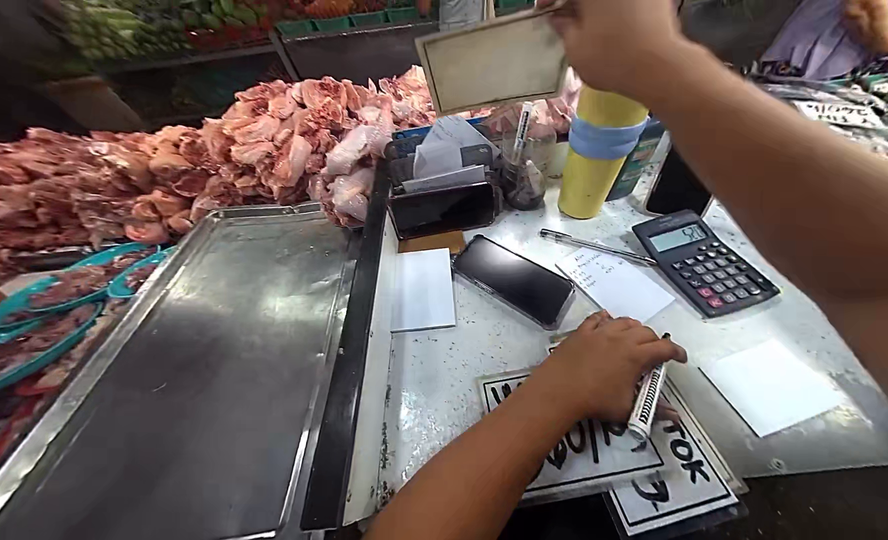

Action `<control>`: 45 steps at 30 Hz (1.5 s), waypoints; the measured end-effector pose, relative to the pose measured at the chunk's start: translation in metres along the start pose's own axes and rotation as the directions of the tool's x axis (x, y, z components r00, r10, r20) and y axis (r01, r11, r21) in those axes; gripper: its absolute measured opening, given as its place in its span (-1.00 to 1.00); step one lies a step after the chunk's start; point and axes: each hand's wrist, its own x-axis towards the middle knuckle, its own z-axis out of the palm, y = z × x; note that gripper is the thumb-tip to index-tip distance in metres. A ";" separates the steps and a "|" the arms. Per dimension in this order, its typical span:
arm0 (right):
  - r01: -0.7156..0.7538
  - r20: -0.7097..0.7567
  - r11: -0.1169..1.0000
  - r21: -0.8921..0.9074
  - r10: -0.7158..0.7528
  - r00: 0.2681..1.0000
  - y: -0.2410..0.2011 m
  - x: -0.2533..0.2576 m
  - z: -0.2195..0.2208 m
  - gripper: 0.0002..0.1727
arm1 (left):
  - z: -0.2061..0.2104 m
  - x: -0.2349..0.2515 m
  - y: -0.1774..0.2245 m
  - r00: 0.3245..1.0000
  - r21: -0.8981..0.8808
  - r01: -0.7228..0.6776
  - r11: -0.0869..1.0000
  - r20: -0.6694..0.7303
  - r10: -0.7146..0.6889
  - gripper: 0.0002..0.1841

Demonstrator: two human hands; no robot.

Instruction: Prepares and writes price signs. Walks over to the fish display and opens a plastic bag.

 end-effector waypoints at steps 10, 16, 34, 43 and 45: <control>-0.165 0.095 0.960 0.225 0.147 0.985 0.040 0.093 0.076 -0.58 | -0.001 0.000 -0.001 0.999 0.009 0.006 1.000 0.054 -0.007 -0.47; -0.228 0.153 0.883 0.411 0.180 0.972 0.041 0.091 0.103 -0.60 | -0.001 -0.001 0.000 0.999 -0.001 0.006 1.000 0.048 -0.006 -0.48; -0.252 0.113 0.874 0.416 0.225 0.968 0.024 0.091 0.106 -0.59 | -0.006 0.001 0.006 0.990 0.003 0.052 0.999 0.129 -0.052 -0.46; -0.214 0.100 0.920 0.329 0.192 0.976 0.044 0.085 0.128 -0.60 | -0.004 -0.002 0.005 0.996 -0.002 0.032 0.999 0.089 -0.031 -0.46; -0.235 0.129 0.956 0.176 0.214 0.968 0.044 0.076 0.122 -0.60 | -0.002 -0.002 0.005 0.998 0.004 0.024 1.000 0.066 -0.024 -0.46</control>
